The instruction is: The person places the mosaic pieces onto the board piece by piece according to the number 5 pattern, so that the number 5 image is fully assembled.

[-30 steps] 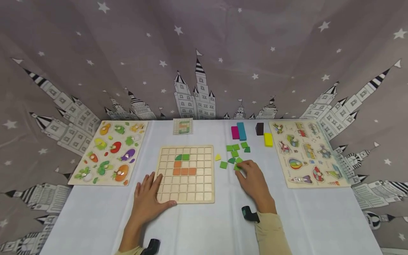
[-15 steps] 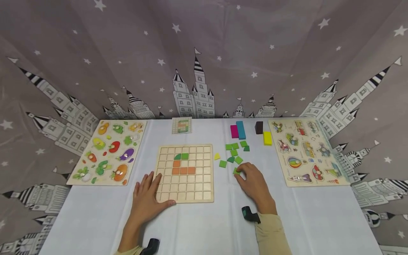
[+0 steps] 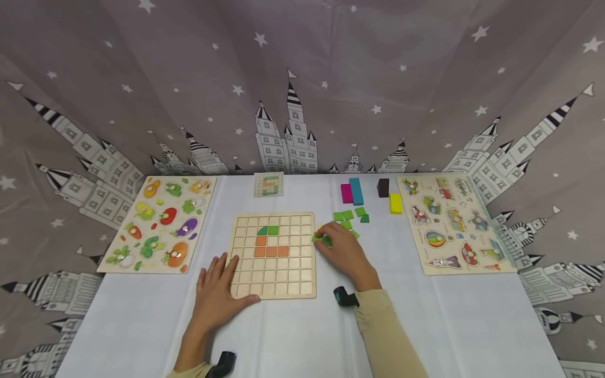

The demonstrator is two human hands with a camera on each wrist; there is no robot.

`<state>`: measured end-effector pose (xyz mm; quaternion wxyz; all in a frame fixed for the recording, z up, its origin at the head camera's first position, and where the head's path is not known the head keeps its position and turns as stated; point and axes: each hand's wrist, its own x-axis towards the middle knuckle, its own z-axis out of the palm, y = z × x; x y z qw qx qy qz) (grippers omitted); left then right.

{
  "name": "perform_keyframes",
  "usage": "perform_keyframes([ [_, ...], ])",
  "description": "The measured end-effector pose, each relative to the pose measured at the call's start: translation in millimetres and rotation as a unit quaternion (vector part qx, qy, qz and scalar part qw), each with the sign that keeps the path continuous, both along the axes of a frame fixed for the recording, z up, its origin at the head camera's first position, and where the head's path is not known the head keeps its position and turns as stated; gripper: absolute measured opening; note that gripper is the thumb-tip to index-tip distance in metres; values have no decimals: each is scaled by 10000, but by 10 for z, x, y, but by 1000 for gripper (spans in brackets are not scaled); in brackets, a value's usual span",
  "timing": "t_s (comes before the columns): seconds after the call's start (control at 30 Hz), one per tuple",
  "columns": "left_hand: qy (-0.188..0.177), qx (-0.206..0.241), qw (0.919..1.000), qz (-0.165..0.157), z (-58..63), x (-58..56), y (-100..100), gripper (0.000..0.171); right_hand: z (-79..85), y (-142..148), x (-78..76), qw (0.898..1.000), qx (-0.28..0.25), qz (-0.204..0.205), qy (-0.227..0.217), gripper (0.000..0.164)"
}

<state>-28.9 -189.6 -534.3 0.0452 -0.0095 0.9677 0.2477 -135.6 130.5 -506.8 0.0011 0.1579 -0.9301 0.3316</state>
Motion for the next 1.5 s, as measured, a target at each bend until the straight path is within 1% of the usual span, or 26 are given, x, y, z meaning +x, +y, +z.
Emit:
perform_keyframes([
  [0.2,-6,-32,10000,-3,10,-2,-7,123,-4,-400,-227,9983,83,544,-212,16],
  [0.3,6,-34,10000,-3,0,-7,-6,123,-31,-547,-325,9963,187,813,-219,17],
  [0.43,11,-62,10000,-6,-21,-17,0,123,-60,-682,-424,9939,361,1034,-130,20],
  [0.67,7,-112,9999,-19,-38,-20,-3,123,-97,-758,-489,9927,570,1043,-200,22],
  [1.03,-52,-70,10000,16,-6,-6,11,123,-90,-770,-489,9914,902,936,-118,23],
  [1.17,-78,-71,9999,26,0,-5,18,123,-92,-749,-492,9910,971,920,-22,22],
  [1.33,-93,-105,9999,17,8,-17,16,122,-51,-718,-485,9907,1000,923,-16,21],
  [1.5,-11,-87,10000,42,39,-14,26,121,-30,-598,-460,9910,1081,784,11,19],
])
